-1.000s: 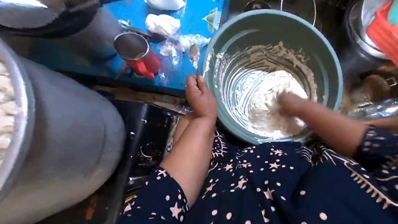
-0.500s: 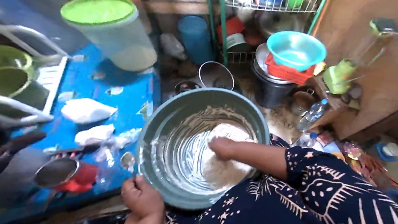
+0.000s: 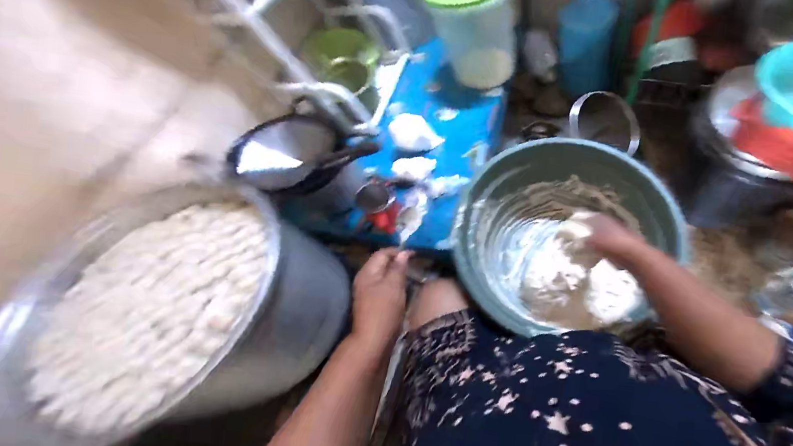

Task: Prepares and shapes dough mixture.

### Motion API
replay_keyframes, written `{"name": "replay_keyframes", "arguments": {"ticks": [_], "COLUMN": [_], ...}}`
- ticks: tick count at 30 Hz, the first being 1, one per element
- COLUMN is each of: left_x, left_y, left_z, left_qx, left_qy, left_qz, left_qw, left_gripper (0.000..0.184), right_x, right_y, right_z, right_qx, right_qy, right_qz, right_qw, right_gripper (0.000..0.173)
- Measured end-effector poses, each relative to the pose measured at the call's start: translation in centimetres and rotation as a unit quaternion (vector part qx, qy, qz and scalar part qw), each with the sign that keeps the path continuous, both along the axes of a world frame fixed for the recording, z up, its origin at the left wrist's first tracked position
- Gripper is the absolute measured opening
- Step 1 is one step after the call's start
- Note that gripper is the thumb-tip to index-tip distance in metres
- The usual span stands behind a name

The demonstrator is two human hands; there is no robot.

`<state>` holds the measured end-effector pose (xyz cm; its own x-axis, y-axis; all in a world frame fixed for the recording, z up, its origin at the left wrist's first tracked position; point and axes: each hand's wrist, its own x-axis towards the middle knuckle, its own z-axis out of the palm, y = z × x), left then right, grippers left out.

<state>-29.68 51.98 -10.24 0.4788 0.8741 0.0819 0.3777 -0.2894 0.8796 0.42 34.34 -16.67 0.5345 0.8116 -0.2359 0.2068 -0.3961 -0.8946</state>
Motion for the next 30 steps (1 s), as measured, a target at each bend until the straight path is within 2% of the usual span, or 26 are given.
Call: {"name": "replay_keyframes", "arguments": {"ticks": [2, 4, 7, 10, 12, 15, 17, 21, 23, 24, 26, 27, 30], "left_x": [-2.5, -5.0, -9.0, -12.7, -14.4, -14.8, -14.1, -12.0, -11.2, -11.2, -12.1, -12.9, -15.2], "left_y": [0.7, 1.8, 4.5, 7.6, 9.4, 11.4, 12.7, 14.0, 14.2, 14.3, 15.0, 15.5, 16.6], "left_z": [2.6, 5.4, 9.0, 11.0, 11.5, 11.4, 10.7, 8.8, 8.3, 8.3, 8.6, 9.0, 11.1], "left_qx": [0.001, 0.026, 0.053, 0.079, 0.078, 0.063, 0.073, 0.113, 0.101, 0.088, 0.076, 0.083, 0.097], "left_qy": [0.036, 0.087, 0.145, 0.199, 0.247, 0.354, 0.424, 0.556, 0.600, 0.611, 0.621, 0.621, 0.603], "left_qz": [0.020, 0.052, 0.118, 0.168, 0.164, 0.084, 0.019, -0.029, 0.001, 0.027, 0.079, 0.104, 0.170], "left_qw": [0.999, 0.994, 0.981, 0.962, 0.952, 0.929, 0.903, 0.823, 0.793, 0.787, 0.776, 0.772, 0.773], "left_gripper": [0.025, 0.026, 0.026, 0.028, 0.026, 0.027, 0.025, 0.021, 0.022, 0.024, 0.023, 0.023, 0.028], "right_x": [0.2, -1.0, 0.0, 0.5, 0.1, -1.1, -1.7, -0.6, 0.1, 0.6, 0.1, 0.4, -2.1], "right_y": [-0.3, -0.8, -1.6, -1.4, -0.9, -0.4, 0.1, -0.2, -0.1, 0.0, 1.1, 1.3, 1.3], "right_z": [2.7, 4.6, 2.4, 0.1, -0.3, 0.2, 0.6, -0.6, -0.7, -0.9, 0.5, 0.4, 2.5], "right_qx": [0.030, 0.058, 0.128, 0.134, 0.099, 0.022, -0.004, 0.027, 0.028, 0.036, 0.018, 0.025, 0.018], "right_qy": [0.145, 0.228, 0.262, 0.262, 0.216, 0.123, 0.101, 0.097, 0.087, 0.086, 0.122, 0.144, 0.091], "right_qz": [-0.071, -0.128, -0.112, -0.084, -0.108, -0.143, -0.148, -0.154, -0.109, -0.073, -0.061, -0.056, -0.130], "right_qw": [0.986, 0.963, 0.950, 0.952, 0.965, 0.982, 0.984, 0.983, 0.990, 0.993, 0.991, 0.988, 0.987], "right_gripper": [0.034, 0.043, 0.031, 0.032, 0.030, 0.035, 0.031, 0.042, 0.050, 0.048, 0.034, 0.032, 0.025]}}
